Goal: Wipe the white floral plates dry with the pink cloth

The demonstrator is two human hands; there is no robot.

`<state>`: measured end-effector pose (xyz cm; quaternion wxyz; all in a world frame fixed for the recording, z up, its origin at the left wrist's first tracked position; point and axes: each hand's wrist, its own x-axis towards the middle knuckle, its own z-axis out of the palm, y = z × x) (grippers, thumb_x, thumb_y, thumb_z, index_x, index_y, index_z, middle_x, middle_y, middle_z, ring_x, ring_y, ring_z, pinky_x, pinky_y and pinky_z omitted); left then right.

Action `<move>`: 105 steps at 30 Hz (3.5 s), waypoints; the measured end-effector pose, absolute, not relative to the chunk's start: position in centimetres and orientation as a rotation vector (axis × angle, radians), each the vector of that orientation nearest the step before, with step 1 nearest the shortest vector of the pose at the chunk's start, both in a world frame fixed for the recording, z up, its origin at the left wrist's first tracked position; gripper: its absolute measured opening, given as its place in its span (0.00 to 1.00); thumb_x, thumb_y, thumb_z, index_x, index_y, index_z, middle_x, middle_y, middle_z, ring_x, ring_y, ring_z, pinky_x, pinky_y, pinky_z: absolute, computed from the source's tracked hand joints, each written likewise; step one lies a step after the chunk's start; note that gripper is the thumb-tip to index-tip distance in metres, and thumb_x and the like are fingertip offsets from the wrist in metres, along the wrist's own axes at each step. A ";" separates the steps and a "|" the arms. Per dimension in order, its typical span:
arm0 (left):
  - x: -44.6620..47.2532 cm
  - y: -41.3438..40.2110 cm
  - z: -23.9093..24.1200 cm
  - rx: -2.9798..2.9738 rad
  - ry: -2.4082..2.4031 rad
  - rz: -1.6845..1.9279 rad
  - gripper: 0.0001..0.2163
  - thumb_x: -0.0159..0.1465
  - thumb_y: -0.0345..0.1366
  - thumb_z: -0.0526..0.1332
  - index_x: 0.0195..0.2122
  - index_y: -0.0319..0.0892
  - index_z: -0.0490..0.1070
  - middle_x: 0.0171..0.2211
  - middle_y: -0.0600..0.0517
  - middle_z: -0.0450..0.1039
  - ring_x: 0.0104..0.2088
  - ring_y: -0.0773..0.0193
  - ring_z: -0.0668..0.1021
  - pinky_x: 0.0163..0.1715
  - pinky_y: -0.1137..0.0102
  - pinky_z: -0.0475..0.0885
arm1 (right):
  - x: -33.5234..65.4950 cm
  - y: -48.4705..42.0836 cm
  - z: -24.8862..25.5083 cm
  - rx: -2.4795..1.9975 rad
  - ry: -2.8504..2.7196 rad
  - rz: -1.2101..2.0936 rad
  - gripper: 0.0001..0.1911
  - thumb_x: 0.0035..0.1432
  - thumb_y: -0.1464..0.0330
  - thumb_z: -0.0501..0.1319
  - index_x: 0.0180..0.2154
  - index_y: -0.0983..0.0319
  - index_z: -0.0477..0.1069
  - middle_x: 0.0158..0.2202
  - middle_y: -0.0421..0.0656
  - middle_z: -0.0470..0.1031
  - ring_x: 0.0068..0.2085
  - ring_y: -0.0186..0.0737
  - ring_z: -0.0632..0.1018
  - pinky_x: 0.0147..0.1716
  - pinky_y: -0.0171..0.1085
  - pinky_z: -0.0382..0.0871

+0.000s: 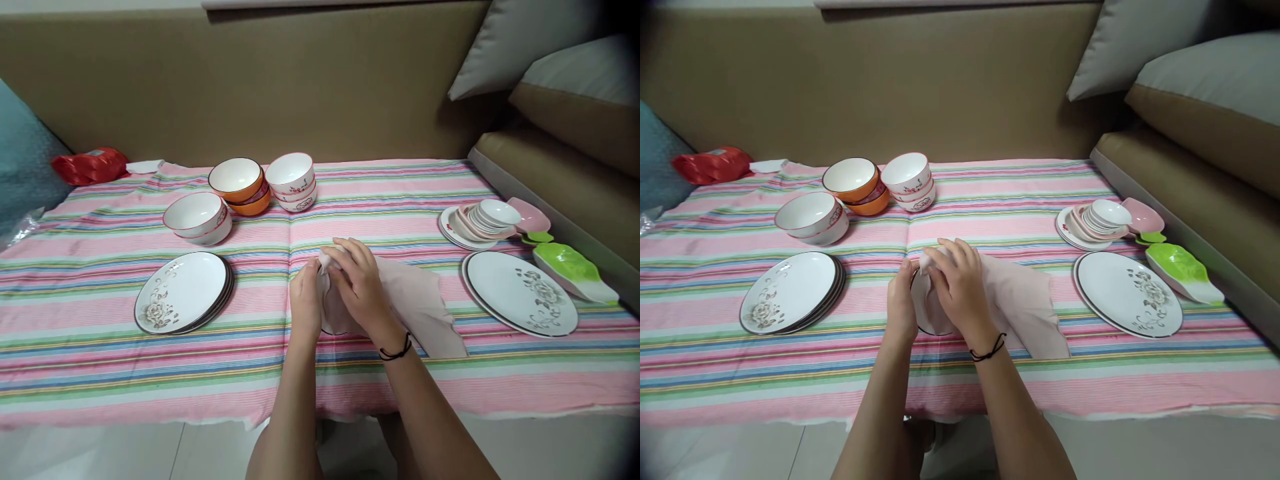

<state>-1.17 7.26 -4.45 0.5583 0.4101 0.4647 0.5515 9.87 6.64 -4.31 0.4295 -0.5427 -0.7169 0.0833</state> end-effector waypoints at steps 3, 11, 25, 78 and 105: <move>-1.1 7.1 -4.2 0.986 1.115 1.286 0.22 0.62 0.53 0.54 0.35 0.39 0.77 0.33 0.49 0.77 0.35 0.59 0.76 0.37 0.68 0.68 | 9.9 6.7 -4.7 -1.422 -1.668 0.237 0.17 0.67 0.63 0.49 0.54 0.56 0.66 0.56 0.46 0.68 0.58 0.46 0.66 0.59 0.50 0.58; -0.9 6.9 -3.5 0.963 1.120 1.253 0.23 0.62 0.53 0.53 0.37 0.38 0.78 0.36 0.47 0.78 0.38 0.56 0.77 0.38 0.67 0.70 | 10.7 6.7 -5.6 -1.618 -1.301 0.435 0.20 0.64 0.57 0.51 0.53 0.60 0.65 0.51 0.50 0.71 0.54 0.48 0.70 0.54 0.51 0.64; -1.2 7.4 -4.8 0.968 1.157 1.339 0.19 0.61 0.52 0.57 0.27 0.40 0.71 0.25 0.54 0.70 0.28 0.66 0.70 0.30 0.71 0.65 | 9.7 6.1 -3.6 -1.323 -1.810 0.195 0.15 0.65 0.63 0.52 0.52 0.55 0.70 0.57 0.42 0.69 0.61 0.47 0.64 0.62 0.52 0.56; -1.0 7.3 -4.0 1.037 1.170 1.251 0.19 0.63 0.50 0.54 0.34 0.39 0.74 0.30 0.51 0.73 0.32 0.62 0.73 0.32 0.70 0.67 | 11.4 6.6 -4.7 -1.488 -1.592 0.327 0.22 0.65 0.59 0.52 0.57 0.59 0.64 0.56 0.48 0.69 0.57 0.46 0.68 0.57 0.48 0.63; -1.0 7.4 -4.3 1.018 1.131 1.257 0.19 0.62 0.52 0.56 0.35 0.40 0.74 0.32 0.50 0.75 0.35 0.61 0.75 0.35 0.70 0.68 | 11.1 6.7 -5.5 -1.604 -1.448 0.349 0.23 0.64 0.55 0.51 0.55 0.59 0.64 0.53 0.50 0.70 0.55 0.49 0.70 0.54 0.51 0.65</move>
